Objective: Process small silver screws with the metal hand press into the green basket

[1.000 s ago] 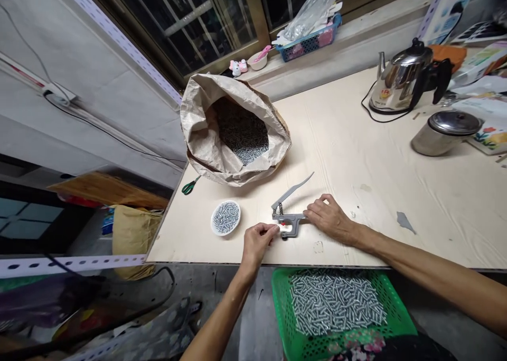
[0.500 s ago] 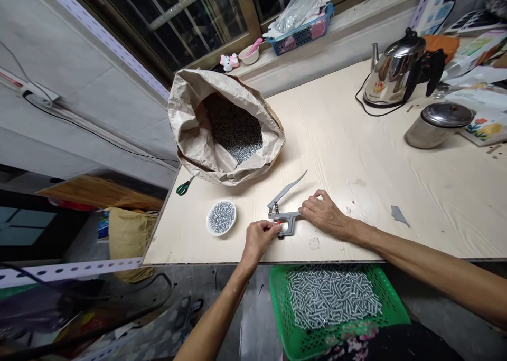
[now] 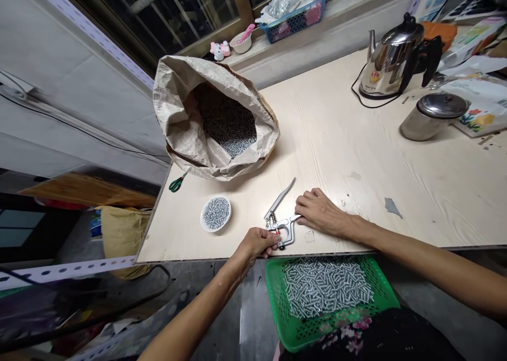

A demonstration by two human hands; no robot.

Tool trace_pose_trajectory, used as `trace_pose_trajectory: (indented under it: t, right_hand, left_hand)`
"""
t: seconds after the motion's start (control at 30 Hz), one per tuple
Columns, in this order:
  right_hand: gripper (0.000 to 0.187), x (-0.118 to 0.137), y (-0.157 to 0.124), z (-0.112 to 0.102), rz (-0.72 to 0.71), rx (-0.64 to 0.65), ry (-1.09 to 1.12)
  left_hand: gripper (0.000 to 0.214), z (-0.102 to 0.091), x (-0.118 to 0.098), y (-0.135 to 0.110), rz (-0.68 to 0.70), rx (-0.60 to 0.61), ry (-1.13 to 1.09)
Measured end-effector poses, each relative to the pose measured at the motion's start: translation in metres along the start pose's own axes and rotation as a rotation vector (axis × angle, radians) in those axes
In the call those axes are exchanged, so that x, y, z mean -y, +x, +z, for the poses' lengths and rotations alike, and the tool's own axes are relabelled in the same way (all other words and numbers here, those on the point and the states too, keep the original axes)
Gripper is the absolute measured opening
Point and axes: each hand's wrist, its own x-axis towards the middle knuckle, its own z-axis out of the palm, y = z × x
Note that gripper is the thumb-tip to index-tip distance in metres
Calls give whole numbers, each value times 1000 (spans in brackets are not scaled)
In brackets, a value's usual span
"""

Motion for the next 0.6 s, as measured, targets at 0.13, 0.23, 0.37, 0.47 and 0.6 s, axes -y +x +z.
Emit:
trace_pose_trajectory:
  t: [0.13, 0.23, 0.37, 0.47, 0.6]
  right_hand:
    - [71, -18, 7, -11, -41, 28, 71]
    - [92, -33, 19, -10, -103, 124, 70]
    - [95, -40, 32, -10, -164, 218, 57]
    - [90, -36, 34, -15, -152, 214, 38]
    - [78, -31, 32, -21, -139, 207, 17]
  left_hand:
    - [37, 6, 2, -8, -3, 33, -1]
    - [41, 9, 3, -10, -20, 22, 20]
    - [42, 12, 3, -11, -34, -5, 49]
    - [40, 13, 2, -10, -44, -10, 61]
    - [38, 13, 2, -8, -35, 0, 74]
